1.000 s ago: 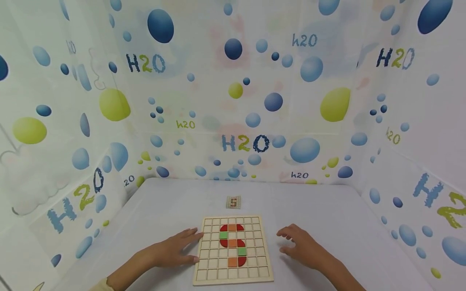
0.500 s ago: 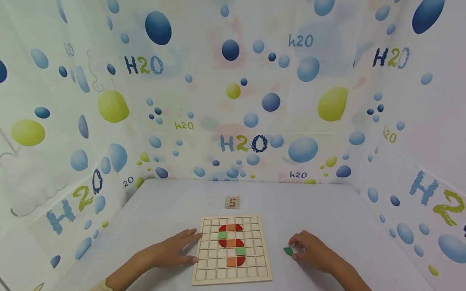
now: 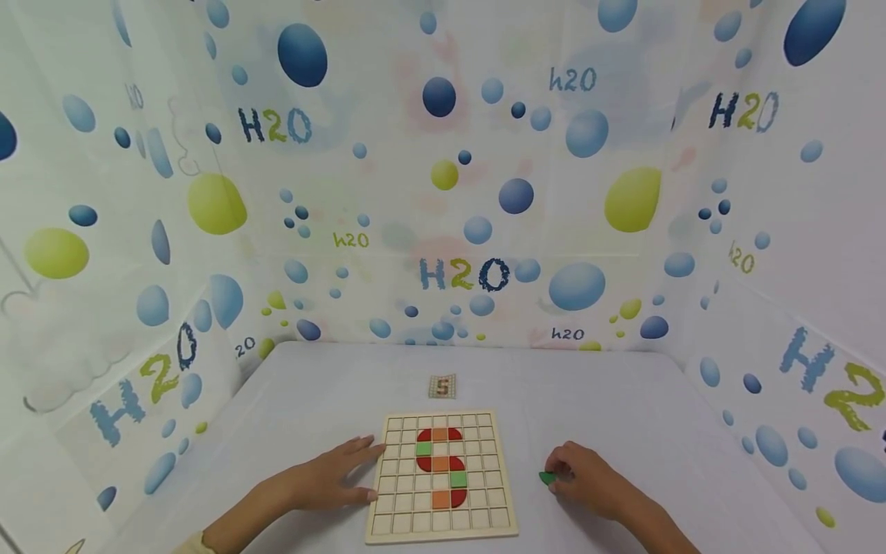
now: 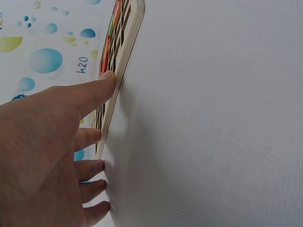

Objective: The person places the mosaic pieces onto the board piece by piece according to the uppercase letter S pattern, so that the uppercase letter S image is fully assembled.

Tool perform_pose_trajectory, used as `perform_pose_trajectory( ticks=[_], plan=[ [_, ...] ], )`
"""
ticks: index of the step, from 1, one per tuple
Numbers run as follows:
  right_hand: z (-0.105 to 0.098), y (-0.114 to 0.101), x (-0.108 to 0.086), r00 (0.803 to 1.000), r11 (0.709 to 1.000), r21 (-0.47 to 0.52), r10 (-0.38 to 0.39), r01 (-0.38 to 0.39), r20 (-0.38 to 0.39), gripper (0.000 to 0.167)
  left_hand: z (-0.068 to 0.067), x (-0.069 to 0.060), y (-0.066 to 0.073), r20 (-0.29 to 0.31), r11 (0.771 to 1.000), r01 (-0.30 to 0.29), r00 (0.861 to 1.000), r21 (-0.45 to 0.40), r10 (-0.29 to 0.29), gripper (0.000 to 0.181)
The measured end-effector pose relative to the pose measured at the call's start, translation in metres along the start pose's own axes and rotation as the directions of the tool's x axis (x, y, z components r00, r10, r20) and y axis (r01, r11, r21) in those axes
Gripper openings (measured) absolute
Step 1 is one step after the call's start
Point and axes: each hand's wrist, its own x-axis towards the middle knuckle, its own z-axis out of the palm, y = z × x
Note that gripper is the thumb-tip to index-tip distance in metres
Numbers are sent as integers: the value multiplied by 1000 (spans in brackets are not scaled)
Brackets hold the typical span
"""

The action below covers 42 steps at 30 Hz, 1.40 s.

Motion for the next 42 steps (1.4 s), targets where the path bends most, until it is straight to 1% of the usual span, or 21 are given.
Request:
perform_pose_trajectory(
  ticks=[9,14,17,22,26,32,36,39,42],
  plan=[
    [1,-2,1,1000,1000,-14,-10,10,-9,21,1,1,-1,-8,1000,4,1000,10,-4,81],
    [3,-5,3,1000,999,-41,12,-13,-17,27,2,1,-2,-1,1000,12,1000,4,-12,81],
    [4,-6,4,1000,999,-32,26,-27,-11,29,3,2,-2,2,1000,16,1000,5,-16,82],
    [5,-6,5,1000,1000,8,2,-2,15,22,5,4,-4,1,1000,12,1000,16,-12,83],
    [5,-5,6,1000,1000,17,-17,16,18,20,5,5,-5,-2,1000,11,1000,16,-11,83],
    [7,-6,9,1000,1000,-19,-8,8,-1,21,3,3,-3,-4,1000,4,1000,16,-4,82],
    [11,-12,13,999,998,-40,-39,38,-32,21,2,1,-3,-9,1000,-10,1000,13,11,82],
    [14,-22,17,998,999,-34,-41,40,-38,20,2,1,-4,-9,1000,-12,1000,12,12,82],
    [19,-35,25,999,999,-37,-29,28,-30,21,4,3,-5,-5,1000,-7,1000,12,8,83]
  ],
)
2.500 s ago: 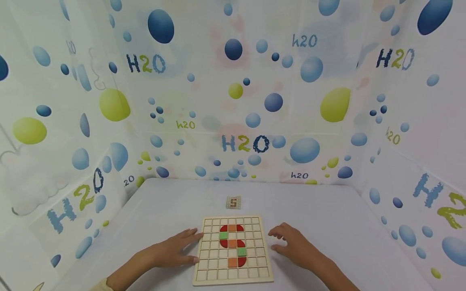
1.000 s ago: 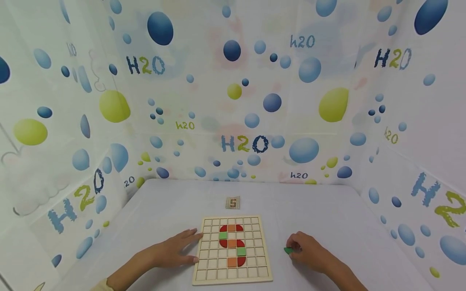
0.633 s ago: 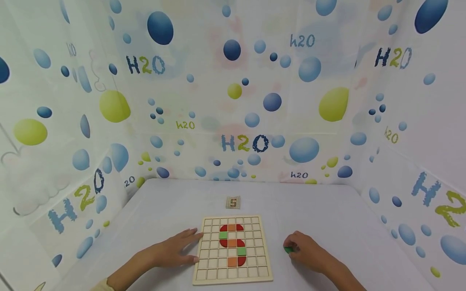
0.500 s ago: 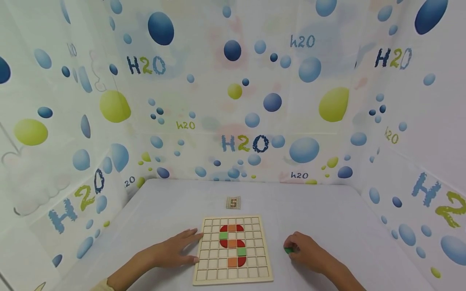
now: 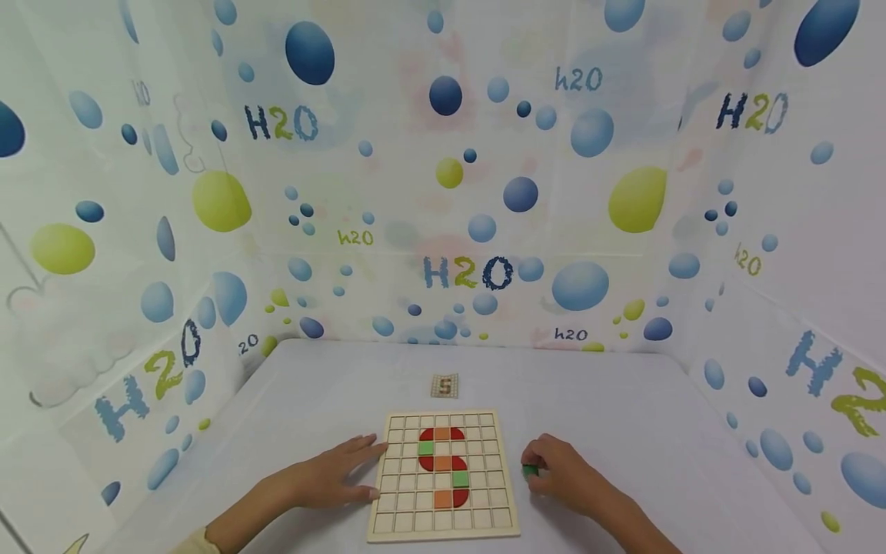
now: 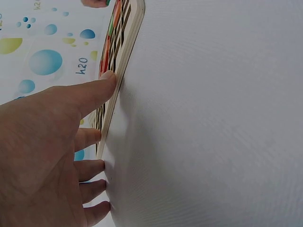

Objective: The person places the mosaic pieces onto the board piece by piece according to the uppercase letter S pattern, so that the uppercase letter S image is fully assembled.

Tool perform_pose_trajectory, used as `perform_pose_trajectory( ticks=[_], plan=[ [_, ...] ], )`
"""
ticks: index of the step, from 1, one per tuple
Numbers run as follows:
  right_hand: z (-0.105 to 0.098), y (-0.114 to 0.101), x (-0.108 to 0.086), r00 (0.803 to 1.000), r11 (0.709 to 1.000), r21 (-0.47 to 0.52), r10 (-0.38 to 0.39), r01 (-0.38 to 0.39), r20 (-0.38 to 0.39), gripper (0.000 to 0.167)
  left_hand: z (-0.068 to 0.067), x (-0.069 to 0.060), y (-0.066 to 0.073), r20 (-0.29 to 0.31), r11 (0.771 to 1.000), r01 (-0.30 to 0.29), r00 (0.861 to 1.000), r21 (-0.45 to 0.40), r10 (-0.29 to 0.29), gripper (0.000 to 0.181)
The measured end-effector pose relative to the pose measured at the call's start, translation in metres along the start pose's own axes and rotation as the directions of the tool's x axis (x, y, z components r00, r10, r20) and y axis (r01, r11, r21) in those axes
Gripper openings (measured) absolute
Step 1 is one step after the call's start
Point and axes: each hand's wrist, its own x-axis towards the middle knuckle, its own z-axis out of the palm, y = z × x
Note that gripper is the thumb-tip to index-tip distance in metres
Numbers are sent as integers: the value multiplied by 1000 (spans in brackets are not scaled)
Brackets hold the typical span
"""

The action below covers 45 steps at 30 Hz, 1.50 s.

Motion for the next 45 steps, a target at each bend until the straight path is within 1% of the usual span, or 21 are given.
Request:
perform_pose_trajectory(
  ticks=[2,4,10,11,15,17,23,25,28,32,36,40,45],
  plan=[
    [5,-9,7,1000,1000,-7,-6,6,3,20,0,1,-1,1,1000,1,1000,-1,-1,83],
    [10,-18,13,1000,1000,-8,-27,27,6,20,1,2,-2,2,1000,0,1000,-2,0,83],
    [32,-50,27,995,994,46,-98,96,28,17,2,2,-3,-1,1000,-8,1000,12,8,82],
    [36,-55,30,993,993,42,-113,112,29,17,2,2,-2,-3,1000,-7,1000,10,7,82],
    [52,-73,40,982,983,14,-184,184,48,18,1,0,-1,-5,1000,-4,1000,-5,4,82],
    [60,-81,44,974,975,-23,-219,221,64,19,0,0,0,-7,1000,-3,1000,-7,3,82],
    [78,-102,50,948,948,-94,-290,304,133,15,1,2,-2,-3,1000,-4,1000,-4,4,82],
    [82,-106,51,941,940,-112,-305,322,146,15,2,2,-2,0,1000,-2,1000,-4,2,82],
    [86,-109,51,936,928,-156,-314,337,156,15,3,2,-2,-1,1000,1,1000,-6,-1,82],
    [86,-111,51,939,924,-196,-297,329,177,14,3,1,-2,-3,1000,-1,1000,-6,1,82],
    [83,-113,51,938,926,-200,-278,319,207,12,2,0,-2,-1,1000,-5,1000,-5,5,82],
    [82,-113,51,937,927,-196,-278,320,213,11,2,0,-2,1,1000,-4,1000,-6,4,82],
    [83,-112,50,929,908,-226,-312,353,198,11,2,1,-1,2,1000,-5,1000,-9,5,82]
  ],
)
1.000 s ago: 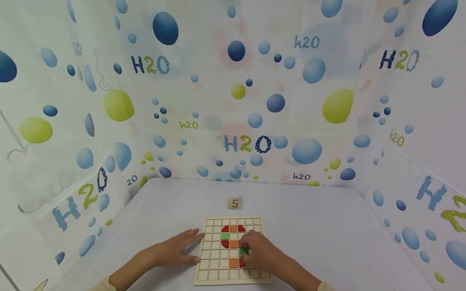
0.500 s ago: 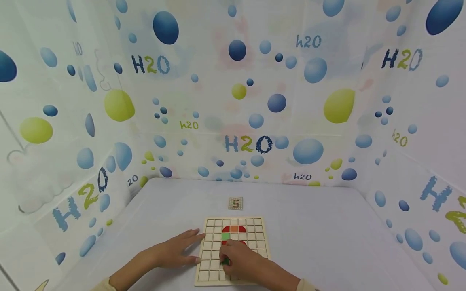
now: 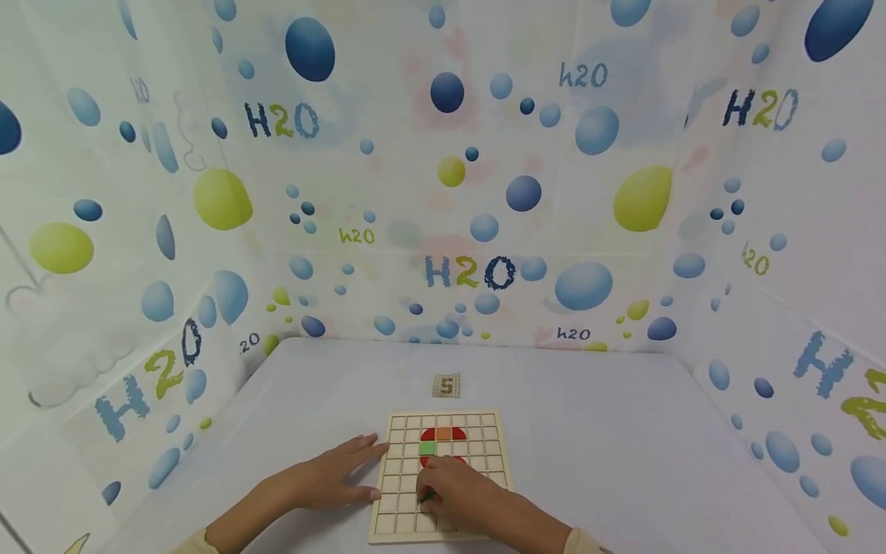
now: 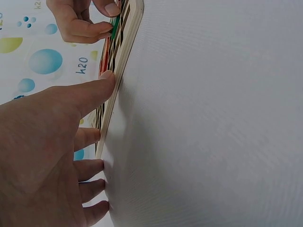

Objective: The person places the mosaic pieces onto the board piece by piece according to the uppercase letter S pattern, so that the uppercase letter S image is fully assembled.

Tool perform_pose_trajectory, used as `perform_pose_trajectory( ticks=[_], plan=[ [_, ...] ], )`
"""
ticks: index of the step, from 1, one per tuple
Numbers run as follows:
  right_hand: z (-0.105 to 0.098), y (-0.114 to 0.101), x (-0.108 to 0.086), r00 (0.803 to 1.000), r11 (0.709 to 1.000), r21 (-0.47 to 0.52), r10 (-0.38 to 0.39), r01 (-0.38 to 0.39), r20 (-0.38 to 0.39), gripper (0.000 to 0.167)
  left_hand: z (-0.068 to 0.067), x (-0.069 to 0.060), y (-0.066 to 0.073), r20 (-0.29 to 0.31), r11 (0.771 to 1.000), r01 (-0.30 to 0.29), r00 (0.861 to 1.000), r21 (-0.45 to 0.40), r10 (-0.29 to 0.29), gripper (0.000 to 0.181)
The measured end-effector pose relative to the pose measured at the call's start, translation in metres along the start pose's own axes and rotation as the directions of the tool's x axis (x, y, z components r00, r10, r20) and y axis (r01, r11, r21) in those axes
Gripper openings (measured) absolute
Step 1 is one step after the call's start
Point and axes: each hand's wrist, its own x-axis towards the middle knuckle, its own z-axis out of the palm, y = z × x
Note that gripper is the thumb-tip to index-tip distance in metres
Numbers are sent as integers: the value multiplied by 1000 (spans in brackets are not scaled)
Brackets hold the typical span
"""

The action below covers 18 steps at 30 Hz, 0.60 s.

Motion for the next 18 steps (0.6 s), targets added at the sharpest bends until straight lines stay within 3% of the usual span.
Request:
perform_pose_trajectory(
  ticks=[5,18],
  plan=[
    [1,1,0,999,999,-37,-32,31,-24,12,1,0,0,-4,1000,-9,1000,8,9,82],
    [-3,3,-6,999,997,-77,-18,15,-42,11,2,4,0,-2,1000,4,1000,11,-4,82]
  ],
)
